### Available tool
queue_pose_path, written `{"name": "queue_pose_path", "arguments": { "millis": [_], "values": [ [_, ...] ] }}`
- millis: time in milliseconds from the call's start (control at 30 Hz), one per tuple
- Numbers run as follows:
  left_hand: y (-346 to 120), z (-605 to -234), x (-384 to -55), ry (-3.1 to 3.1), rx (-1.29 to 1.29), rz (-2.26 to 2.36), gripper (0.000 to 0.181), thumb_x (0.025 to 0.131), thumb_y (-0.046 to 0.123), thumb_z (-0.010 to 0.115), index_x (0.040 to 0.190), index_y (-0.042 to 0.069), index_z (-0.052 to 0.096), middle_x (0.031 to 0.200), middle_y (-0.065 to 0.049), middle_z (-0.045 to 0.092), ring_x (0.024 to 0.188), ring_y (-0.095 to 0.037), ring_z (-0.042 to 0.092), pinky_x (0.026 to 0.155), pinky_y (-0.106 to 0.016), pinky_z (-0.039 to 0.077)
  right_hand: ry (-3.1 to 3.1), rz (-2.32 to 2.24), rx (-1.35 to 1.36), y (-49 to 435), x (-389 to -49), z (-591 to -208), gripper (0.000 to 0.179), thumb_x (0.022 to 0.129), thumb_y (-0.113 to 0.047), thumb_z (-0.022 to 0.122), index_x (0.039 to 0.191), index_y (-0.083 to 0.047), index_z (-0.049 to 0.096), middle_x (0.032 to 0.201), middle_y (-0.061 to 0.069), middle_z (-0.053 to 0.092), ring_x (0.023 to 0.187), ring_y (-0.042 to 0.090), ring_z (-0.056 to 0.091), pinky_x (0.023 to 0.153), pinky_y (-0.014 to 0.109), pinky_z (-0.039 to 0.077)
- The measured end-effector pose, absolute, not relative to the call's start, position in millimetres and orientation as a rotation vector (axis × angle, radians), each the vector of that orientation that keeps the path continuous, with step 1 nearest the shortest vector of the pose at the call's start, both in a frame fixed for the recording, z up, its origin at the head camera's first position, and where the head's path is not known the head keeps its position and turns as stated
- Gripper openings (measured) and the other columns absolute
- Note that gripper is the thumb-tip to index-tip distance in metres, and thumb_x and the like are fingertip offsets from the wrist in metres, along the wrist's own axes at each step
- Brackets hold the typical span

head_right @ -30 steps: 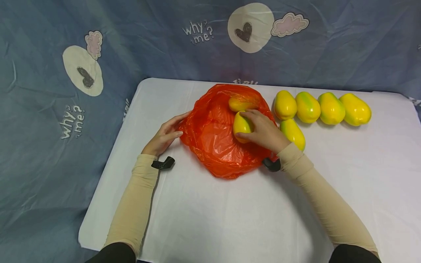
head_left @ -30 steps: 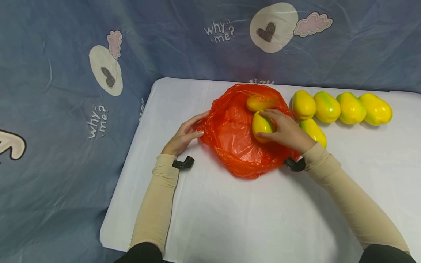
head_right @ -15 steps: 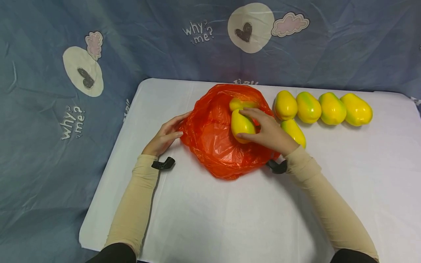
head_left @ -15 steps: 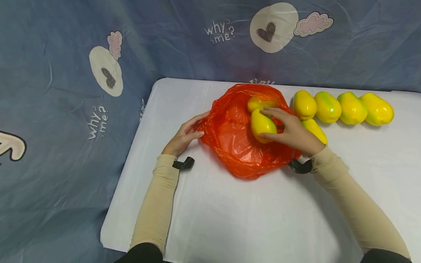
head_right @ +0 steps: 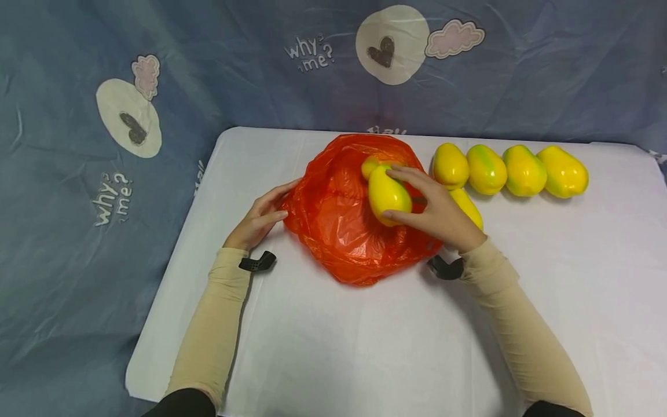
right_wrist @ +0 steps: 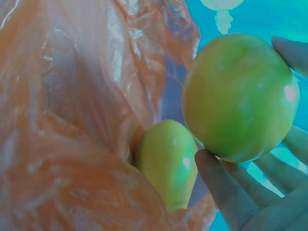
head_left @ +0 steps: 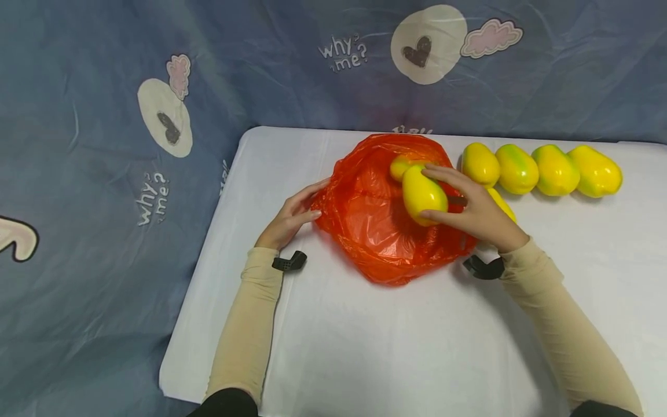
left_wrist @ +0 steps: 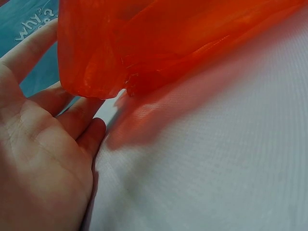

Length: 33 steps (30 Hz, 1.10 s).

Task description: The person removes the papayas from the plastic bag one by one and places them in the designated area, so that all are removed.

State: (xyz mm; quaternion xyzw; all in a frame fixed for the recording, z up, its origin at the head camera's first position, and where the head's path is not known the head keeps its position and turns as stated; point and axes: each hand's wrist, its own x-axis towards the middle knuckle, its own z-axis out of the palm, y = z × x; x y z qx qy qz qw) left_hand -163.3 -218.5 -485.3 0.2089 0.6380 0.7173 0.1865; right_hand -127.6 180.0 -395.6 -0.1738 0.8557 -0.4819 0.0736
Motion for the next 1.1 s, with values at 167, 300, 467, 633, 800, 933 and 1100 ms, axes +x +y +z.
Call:
{"name": "queue_pose_path", "arguments": {
  "millis": [167, 300, 467, 633, 800, 933, 1100],
  "values": [
    [-218.6, -485.1, -162.8, 1.806, 0.582, 2.014, 0.062, 0.096, 0.000, 0.057, 0.156, 0.009, 0.045, 0.165, -0.003, 0.041, 0.155, -0.022, 0.033, 0.123, -0.029, 0.038, 2.589, -1.516, -0.513, 186.0, -123.8, -396.4, 0.075, 0.084, -0.015, 0.086, 0.150, -0.030, 0.055, 0.161, -0.005, 0.047, 0.154, 0.017, 0.036, 0.130, 0.051, 0.025],
    [-218.6, -485.1, -162.4, 1.806, 0.580, 2.016, 0.063, 0.096, 0.000, 0.058, 0.156, 0.009, 0.044, 0.165, -0.004, 0.041, 0.154, -0.023, 0.035, 0.122, -0.029, 0.039, 2.585, -1.537, -0.474, 190.5, -120.7, -395.4, 0.076, 0.085, -0.013, 0.085, 0.151, -0.032, 0.053, 0.163, -0.007, 0.045, 0.154, 0.015, 0.036, 0.121, 0.024, 0.038],
    [-218.3, -485.4, -162.4, 1.808, 0.589, 2.018, 0.063, 0.096, -0.001, 0.058, 0.157, 0.009, 0.044, 0.165, -0.004, 0.041, 0.154, -0.023, 0.035, 0.123, -0.029, 0.038, 2.552, -1.595, -0.412, 197.3, -117.2, -394.2, 0.077, 0.086, -0.010, 0.083, 0.153, -0.031, 0.052, 0.164, -0.006, 0.043, 0.154, 0.014, 0.036, 0.101, 0.005, 0.045],
    [-218.1, -485.2, -162.0, 1.811, 0.597, 2.019, 0.063, 0.096, -0.001, 0.057, 0.156, 0.010, 0.045, 0.165, -0.004, 0.041, 0.154, -0.023, 0.034, 0.123, -0.029, 0.038, 2.522, -1.671, -0.391, 205.5, -114.7, -396.0, 0.077, 0.087, -0.003, 0.081, 0.154, -0.024, 0.050, 0.166, 0.000, 0.041, 0.150, 0.014, 0.042, 0.098, 0.007, 0.048],
    [-217.9, -484.1, -161.5, 1.817, 0.597, 2.016, 0.063, 0.096, -0.001, 0.057, 0.157, 0.010, 0.044, 0.166, -0.004, 0.040, 0.155, -0.023, 0.034, 0.123, -0.029, 0.038, 2.498, -1.745, -0.384, 212.7, -111.9, -397.6, 0.076, 0.087, 0.003, 0.078, 0.154, -0.019, 0.051, 0.166, 0.002, 0.041, 0.143, 0.011, 0.048, 0.096, 0.009, 0.051],
    [-217.7, -484.1, -161.8, 1.821, 0.591, 2.015, 0.063, 0.096, -0.002, 0.056, 0.156, 0.008, 0.044, 0.166, -0.004, 0.040, 0.155, -0.022, 0.033, 0.123, -0.029, 0.037, 2.501, -1.764, -0.378, 217.8, -109.3, -398.4, 0.075, 0.086, 0.004, 0.077, 0.154, -0.017, 0.051, 0.164, -0.001, 0.043, 0.140, 0.007, 0.049, 0.097, 0.009, 0.051],
    [-217.6, -483.3, -161.4, 1.822, 0.583, 2.015, 0.063, 0.096, -0.003, 0.056, 0.157, 0.006, 0.043, 0.166, -0.005, 0.040, 0.155, -0.023, 0.033, 0.123, -0.029, 0.037, 2.525, -1.770, -0.348, 224.8, -106.6, -399.3, 0.076, 0.085, 0.005, 0.078, 0.153, -0.015, 0.052, 0.162, 0.000, 0.045, 0.140, 0.006, 0.049, 0.097, 0.008, 0.050]
  ]
}}
